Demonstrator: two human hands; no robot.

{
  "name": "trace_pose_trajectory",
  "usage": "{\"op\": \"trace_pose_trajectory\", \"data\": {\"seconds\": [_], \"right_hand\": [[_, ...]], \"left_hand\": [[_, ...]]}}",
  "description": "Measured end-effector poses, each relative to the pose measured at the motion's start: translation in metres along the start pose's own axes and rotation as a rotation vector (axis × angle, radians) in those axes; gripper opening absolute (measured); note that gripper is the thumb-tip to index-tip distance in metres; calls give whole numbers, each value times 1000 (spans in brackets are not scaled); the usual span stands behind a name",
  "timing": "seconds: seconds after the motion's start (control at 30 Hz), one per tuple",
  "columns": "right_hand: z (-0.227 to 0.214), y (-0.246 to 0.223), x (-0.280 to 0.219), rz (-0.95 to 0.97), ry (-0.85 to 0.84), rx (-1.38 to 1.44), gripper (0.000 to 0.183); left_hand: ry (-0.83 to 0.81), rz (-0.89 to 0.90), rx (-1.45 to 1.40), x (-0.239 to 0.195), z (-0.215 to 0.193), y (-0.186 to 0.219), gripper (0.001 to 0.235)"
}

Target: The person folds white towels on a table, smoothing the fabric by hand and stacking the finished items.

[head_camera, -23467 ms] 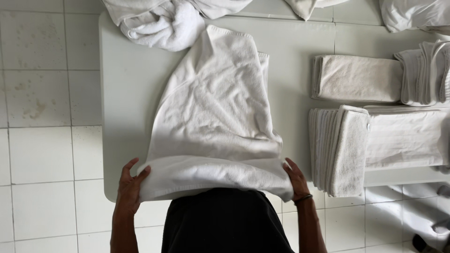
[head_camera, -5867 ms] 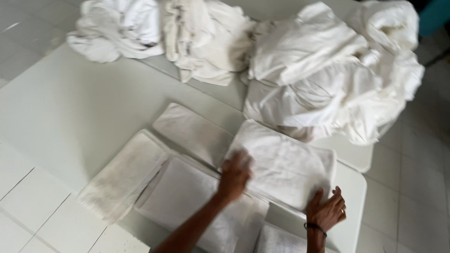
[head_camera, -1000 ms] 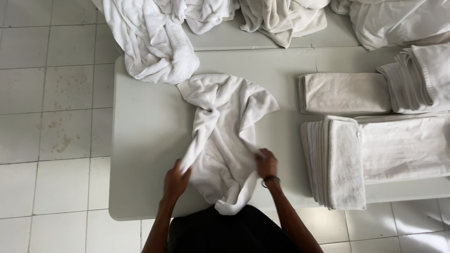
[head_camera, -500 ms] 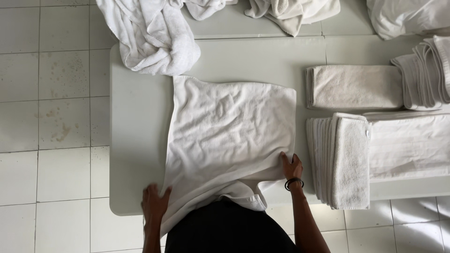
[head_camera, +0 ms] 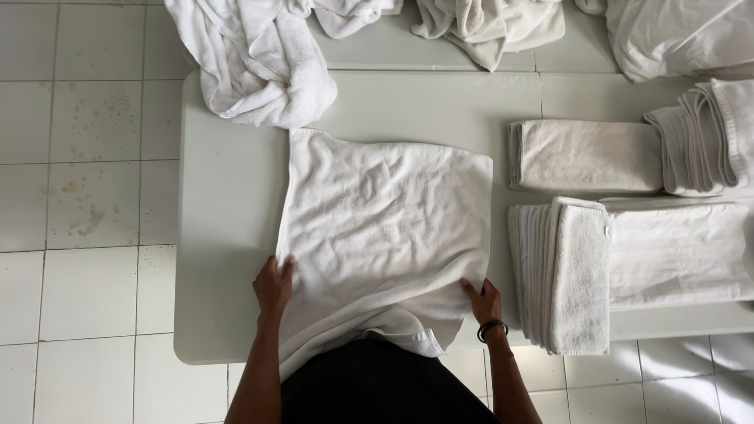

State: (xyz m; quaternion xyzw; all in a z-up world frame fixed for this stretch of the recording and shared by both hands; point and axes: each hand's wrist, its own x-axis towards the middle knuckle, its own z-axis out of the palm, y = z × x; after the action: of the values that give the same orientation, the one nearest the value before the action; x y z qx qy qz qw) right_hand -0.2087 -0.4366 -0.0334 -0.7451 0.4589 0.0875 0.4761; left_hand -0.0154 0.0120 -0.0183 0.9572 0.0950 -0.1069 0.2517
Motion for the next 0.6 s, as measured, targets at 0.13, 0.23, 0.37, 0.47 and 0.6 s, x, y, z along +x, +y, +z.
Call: {"op": "trace_pose_trajectory", "data": {"seconds": [0.13, 0.23, 0.37, 0.47, 0.6], "right_hand": [[-6, 29, 0, 88, -3, 274, 49], [-7, 25, 0, 0, -32, 401, 45], [-6, 6, 3, 14, -102, 466, 32], [-8, -13, 21, 80, -146, 482, 34], [-7, -42, 32, 123, -153, 341, 57]], "left_hand": [[-23, -13, -244, -7, -8, -26, 58], [51, -92, -341, -12, -20, -45, 55], [17, -234, -521, -22, -30, -75, 56], [-96, -347, -576, -31, -34, -86, 52], [-188, -427, -623, -59, -55, -59, 60]]}}
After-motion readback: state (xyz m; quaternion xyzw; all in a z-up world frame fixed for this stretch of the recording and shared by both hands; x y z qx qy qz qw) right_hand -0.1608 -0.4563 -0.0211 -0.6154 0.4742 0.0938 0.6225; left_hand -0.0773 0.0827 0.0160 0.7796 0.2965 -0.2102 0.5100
